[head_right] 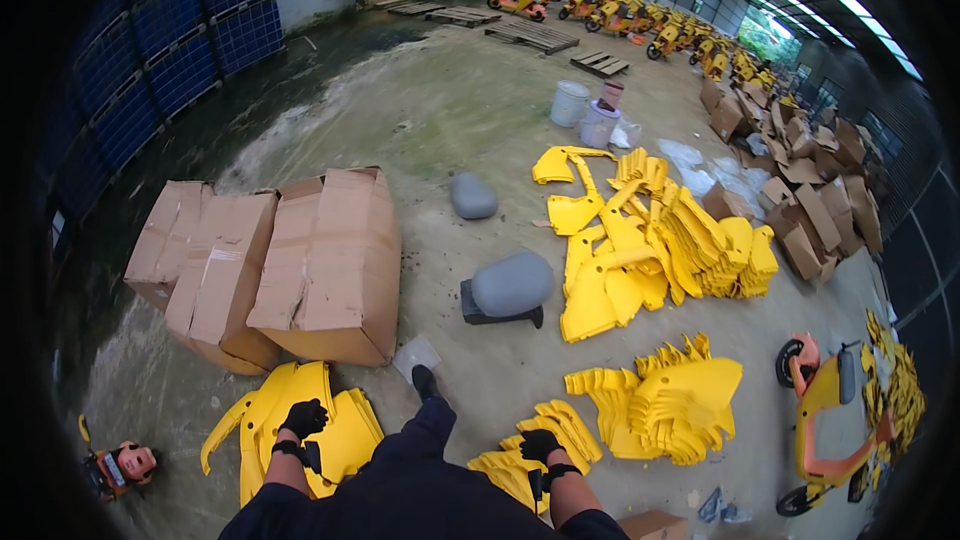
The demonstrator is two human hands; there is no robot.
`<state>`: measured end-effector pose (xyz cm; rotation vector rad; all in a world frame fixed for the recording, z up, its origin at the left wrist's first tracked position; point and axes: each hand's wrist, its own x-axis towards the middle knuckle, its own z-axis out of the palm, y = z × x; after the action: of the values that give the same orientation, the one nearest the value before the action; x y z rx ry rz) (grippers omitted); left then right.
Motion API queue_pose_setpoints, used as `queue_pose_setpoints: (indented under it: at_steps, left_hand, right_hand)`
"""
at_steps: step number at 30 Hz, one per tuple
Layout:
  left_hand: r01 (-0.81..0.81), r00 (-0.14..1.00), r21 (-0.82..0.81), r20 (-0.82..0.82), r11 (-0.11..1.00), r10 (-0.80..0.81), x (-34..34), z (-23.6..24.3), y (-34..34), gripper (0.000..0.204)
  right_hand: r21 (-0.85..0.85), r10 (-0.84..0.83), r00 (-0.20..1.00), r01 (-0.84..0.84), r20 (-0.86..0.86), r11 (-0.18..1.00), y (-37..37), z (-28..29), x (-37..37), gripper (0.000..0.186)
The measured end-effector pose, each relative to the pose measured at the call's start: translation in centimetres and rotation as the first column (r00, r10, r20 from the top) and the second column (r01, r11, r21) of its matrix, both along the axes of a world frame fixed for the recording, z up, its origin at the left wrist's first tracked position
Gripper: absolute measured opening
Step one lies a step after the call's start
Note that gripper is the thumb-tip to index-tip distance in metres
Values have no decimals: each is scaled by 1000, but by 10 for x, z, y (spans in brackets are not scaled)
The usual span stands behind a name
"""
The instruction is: The person manipulates the seat components and internal battery compartment of multiple electric scooters, handling a grey seat cushion and securing a protective silver cover.
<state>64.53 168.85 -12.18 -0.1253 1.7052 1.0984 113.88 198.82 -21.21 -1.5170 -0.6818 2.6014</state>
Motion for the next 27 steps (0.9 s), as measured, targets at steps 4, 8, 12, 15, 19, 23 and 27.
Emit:
queue_pose_setpoints:
  at_steps: [4, 8, 12, 15, 19, 23, 27]
  left_hand:
    - [408, 670, -215, -591, 887, -451, -82, -36, 76, 26]
    - [163, 954, 123, -272, 979, -125, -170, -70, 167, 19]
    - [241, 928, -32, -285, 970, -240, -198, -12, 325, 17]
    - [670, 106, -175, -939, 721, -327, -252, -39, 363, 28]
    - [488, 478, -117, -794, 865, -377, -307, -51, 403, 24]
    - [59, 849, -148, -513, 987, -128, -373, -35, 412, 25]
    - [148, 179, -614, -754, 775, -632, -434, -99, 355, 30]
  right_hand:
    - [-34, -122, 878, 156, 463, 987, 46, -1, -19, 28]
    - [11, -41, 881, 41, 472, 999, 100, 8, -74, 28]
    - [23, -170, 936, 171, 309, 985, 176, 11, -135, 24]
    - [11, 1, 943, -5, 334, 1000, 241, 0, -195, 26]
    - [-44, 89, 935, -79, 344, 996, 337, -3, -261, 28]
    - [41, 129, 908, -158, 398, 987, 443, -30, -326, 28]
    - [158, 84, 898, -167, 432, 973, 565, -6, -433, 22]
